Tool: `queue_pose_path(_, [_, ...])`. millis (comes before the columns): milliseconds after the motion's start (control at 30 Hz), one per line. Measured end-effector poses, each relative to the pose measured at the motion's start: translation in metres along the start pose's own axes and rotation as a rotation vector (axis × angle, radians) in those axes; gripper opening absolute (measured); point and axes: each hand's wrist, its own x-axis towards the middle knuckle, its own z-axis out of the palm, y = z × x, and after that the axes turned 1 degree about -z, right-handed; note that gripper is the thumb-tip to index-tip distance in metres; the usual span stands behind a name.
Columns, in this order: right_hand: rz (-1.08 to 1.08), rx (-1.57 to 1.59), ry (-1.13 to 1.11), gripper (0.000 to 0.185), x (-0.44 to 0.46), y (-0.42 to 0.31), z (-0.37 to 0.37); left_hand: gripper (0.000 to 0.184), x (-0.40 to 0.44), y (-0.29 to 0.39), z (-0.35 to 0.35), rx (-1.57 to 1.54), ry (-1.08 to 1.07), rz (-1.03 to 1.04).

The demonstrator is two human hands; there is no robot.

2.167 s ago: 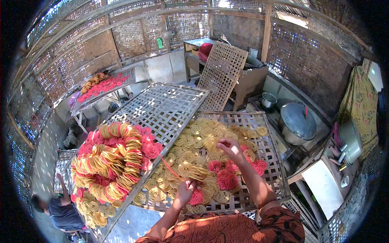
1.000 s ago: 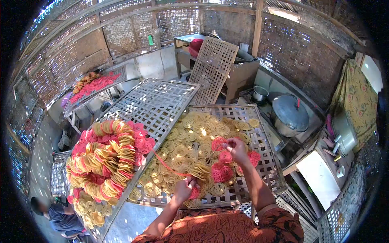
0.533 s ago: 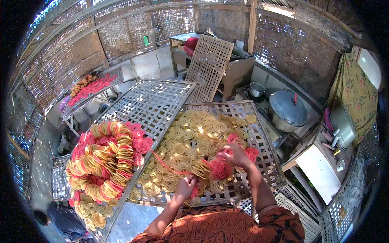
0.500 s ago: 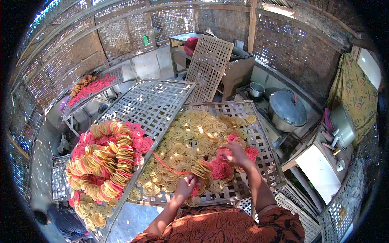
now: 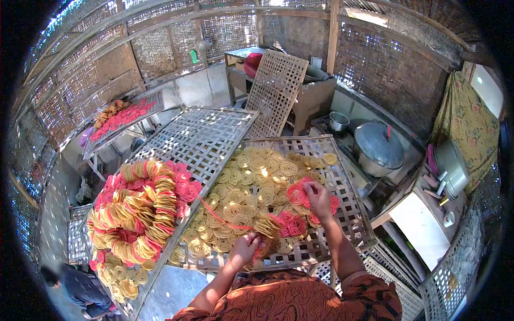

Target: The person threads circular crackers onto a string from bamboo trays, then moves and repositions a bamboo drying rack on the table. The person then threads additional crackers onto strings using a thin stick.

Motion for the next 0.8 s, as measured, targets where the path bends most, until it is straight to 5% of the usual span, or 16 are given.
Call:
queue_pose_path(100, [-0.093, -0.091, -0.017, 0.016, -0.003, -0.032, -0.001, 0.027, -0.005, 0.020, 0.001, 0.035, -0.034, -0.085])
queue_pose_path(200, [-0.149, 0.059, -0.270, 0.020, -0.010, -0.043, -0.001, 0.026, -0.001, 0.005, 0.004, -0.025, 0.078, 0.096])
queue_pose_path(233, [-0.026, 0.315, -0.366, 0.023, -0.010, -0.048, -0.002, 0.026, -0.001, 0.010, 0.005, 0.022, 0.100, 0.117])
queue_pose_path(333, [0.153, 0.287, -0.230, 0.022, -0.002, -0.060, 0.018, 0.024, -0.004, 0.046, 0.002, 0.138, 0.126, 0.105])
queue_pose_path(433, [0.051, 0.145, -0.465, 0.019, 0.000, -0.094, 0.027, 0.021, -0.005, 0.070, -0.002, 0.095, 0.087, 0.018])
queue_pose_path(500, [-0.166, 0.152, -0.489, 0.018, 0.006, -0.111, 0.030, 0.024, 0.006, 0.084, -0.023, 0.582, 0.072, 0.279])
queue_pose_path(567, [-0.309, 0.085, -0.506, 0.015, 0.015, -0.159, 0.021, 0.025, 0.020, 0.129, -0.041, 0.441, 0.316, 0.207])
queue_pose_path(633, [-0.423, 0.041, -0.519, 0.013, 0.025, -0.188, 0.022, 0.026, 0.034, 0.177, -0.040, 0.424, 0.569, 0.649])
queue_pose_path(733, [-0.495, 0.079, -0.470, 0.013, 0.041, -0.207, 0.029, 0.024, 0.031, 0.225, -0.020, 0.183, 0.168, 0.696])
queue_pose_path(800, [-0.471, 0.203, -0.353, 0.012, 0.056, -0.214, 0.029, 0.023, 0.031, 0.219, -0.020, 0.158, 0.005, 0.364])
